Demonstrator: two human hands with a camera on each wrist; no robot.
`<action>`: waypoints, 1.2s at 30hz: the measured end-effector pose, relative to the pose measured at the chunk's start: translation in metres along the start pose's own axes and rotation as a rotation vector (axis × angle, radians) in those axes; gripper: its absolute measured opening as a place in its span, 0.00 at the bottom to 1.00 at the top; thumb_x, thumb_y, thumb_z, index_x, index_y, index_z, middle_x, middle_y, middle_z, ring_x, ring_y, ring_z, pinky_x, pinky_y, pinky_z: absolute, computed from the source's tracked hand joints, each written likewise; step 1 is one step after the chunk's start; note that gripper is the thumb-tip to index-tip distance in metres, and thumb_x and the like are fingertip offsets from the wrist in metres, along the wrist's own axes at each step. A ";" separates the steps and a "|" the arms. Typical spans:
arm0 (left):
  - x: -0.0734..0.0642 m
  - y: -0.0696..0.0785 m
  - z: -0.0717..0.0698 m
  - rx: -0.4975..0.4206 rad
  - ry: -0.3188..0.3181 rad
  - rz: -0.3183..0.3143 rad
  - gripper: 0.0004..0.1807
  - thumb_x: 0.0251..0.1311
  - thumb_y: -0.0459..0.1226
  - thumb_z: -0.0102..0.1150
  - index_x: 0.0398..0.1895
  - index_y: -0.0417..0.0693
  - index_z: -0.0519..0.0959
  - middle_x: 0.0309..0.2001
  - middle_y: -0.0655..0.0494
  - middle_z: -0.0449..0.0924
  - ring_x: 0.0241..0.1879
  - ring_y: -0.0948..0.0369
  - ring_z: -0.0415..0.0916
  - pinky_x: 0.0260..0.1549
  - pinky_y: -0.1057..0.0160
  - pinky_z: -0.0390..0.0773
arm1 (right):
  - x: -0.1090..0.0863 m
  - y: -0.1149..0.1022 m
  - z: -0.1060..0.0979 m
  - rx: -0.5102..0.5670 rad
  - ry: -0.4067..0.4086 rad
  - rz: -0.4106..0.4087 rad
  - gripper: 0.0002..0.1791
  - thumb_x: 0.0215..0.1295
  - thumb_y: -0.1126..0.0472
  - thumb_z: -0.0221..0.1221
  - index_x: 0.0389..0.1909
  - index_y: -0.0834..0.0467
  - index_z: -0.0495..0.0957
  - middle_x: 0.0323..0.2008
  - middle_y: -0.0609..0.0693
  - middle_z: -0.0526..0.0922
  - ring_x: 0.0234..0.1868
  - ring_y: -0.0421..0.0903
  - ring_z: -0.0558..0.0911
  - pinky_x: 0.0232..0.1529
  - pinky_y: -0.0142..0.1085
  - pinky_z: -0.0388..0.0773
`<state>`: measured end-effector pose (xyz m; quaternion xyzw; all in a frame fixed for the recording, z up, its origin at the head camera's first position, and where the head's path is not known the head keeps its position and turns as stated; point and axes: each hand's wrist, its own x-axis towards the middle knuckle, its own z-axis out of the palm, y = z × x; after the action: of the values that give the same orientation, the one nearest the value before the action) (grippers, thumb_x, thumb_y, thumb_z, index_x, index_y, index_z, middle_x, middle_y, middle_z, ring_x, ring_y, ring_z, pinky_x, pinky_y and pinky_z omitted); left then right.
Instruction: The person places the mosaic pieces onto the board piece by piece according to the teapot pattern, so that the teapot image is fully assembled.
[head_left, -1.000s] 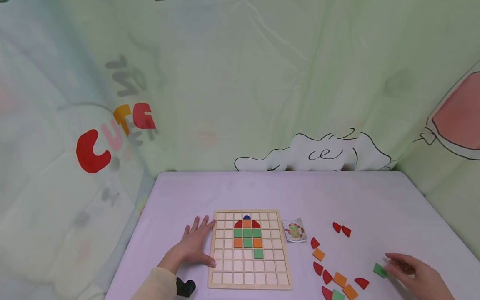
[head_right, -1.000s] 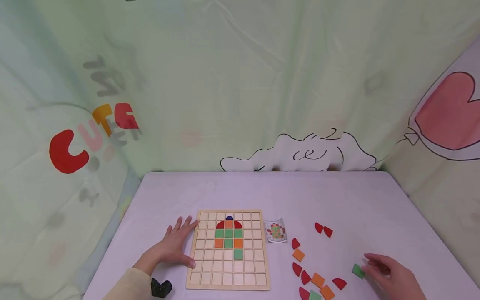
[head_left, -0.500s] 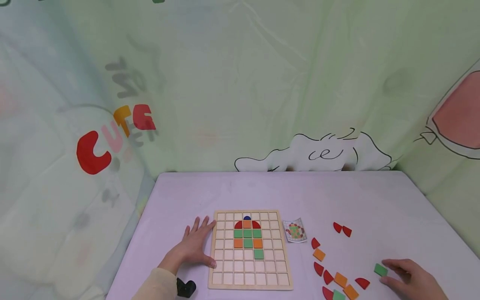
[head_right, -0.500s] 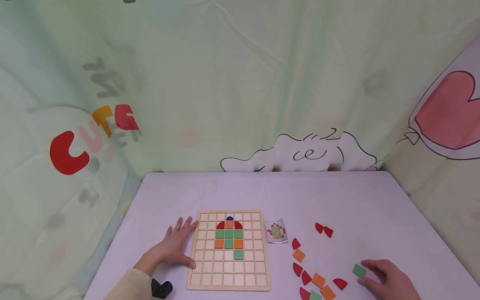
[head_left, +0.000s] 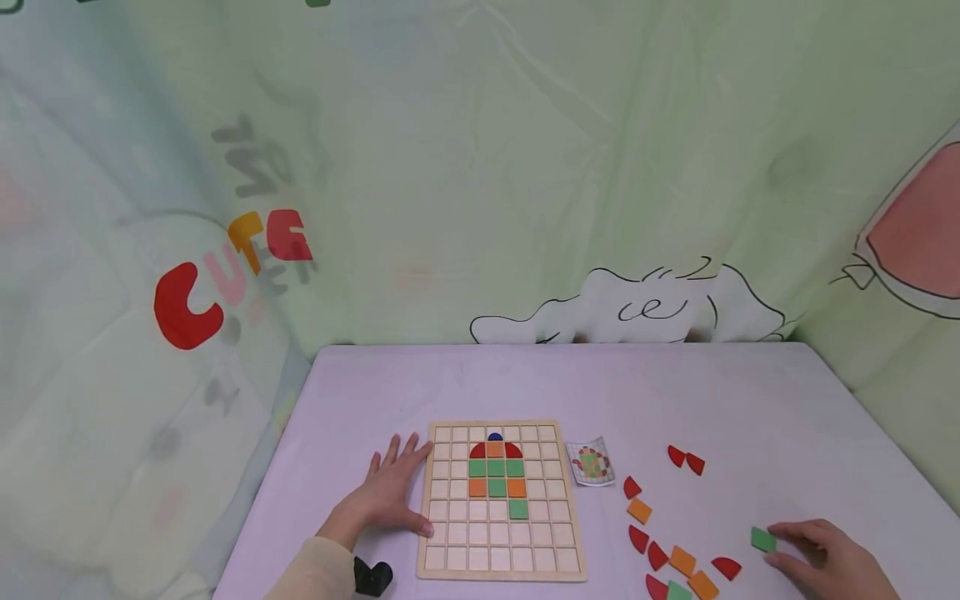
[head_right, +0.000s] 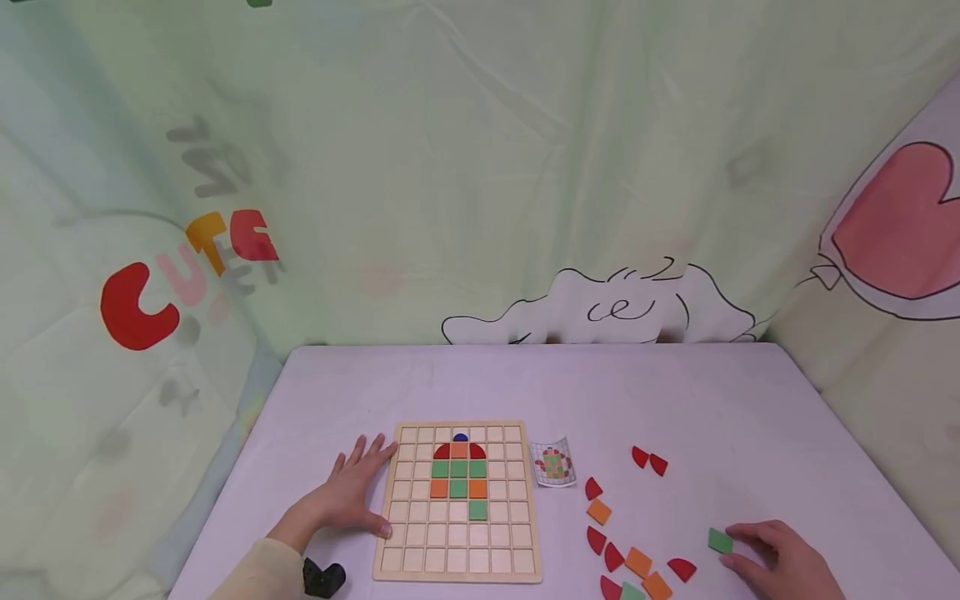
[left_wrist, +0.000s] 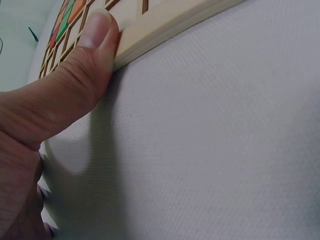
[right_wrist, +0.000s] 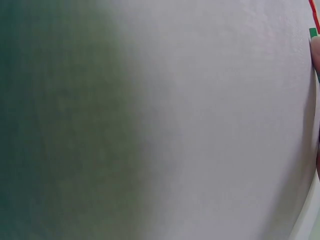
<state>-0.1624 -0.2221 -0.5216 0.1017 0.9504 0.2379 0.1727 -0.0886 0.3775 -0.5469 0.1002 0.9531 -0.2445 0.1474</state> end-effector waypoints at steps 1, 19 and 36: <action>0.000 0.000 0.000 -0.001 0.000 -0.001 0.71 0.31 0.55 0.86 0.81 0.51 0.56 0.83 0.43 0.46 0.83 0.39 0.33 0.76 0.29 0.36 | 0.001 0.001 0.000 0.000 0.001 0.001 0.46 0.50 0.38 0.74 0.56 0.72 0.76 0.48 0.67 0.79 0.48 0.66 0.78 0.49 0.56 0.83; -0.002 0.003 -0.001 -0.002 0.002 0.000 0.70 0.31 0.54 0.87 0.81 0.51 0.57 0.83 0.43 0.46 0.83 0.38 0.33 0.76 0.29 0.36 | 0.001 0.000 -0.002 0.071 0.012 0.076 0.48 0.52 0.34 0.72 0.57 0.72 0.76 0.47 0.65 0.83 0.43 0.56 0.81 0.43 0.49 0.85; -0.003 0.004 -0.005 -0.007 -0.003 0.012 0.70 0.31 0.54 0.87 0.81 0.49 0.56 0.83 0.41 0.46 0.82 0.37 0.33 0.76 0.29 0.37 | -0.003 -0.061 -0.014 0.075 0.042 -0.110 0.34 0.58 0.48 0.73 0.55 0.70 0.79 0.46 0.59 0.85 0.44 0.49 0.80 0.32 0.24 0.77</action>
<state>-0.1604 -0.2211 -0.5147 0.1073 0.9486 0.2423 0.1730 -0.1050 0.3316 -0.5075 0.0581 0.9503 -0.2855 0.1096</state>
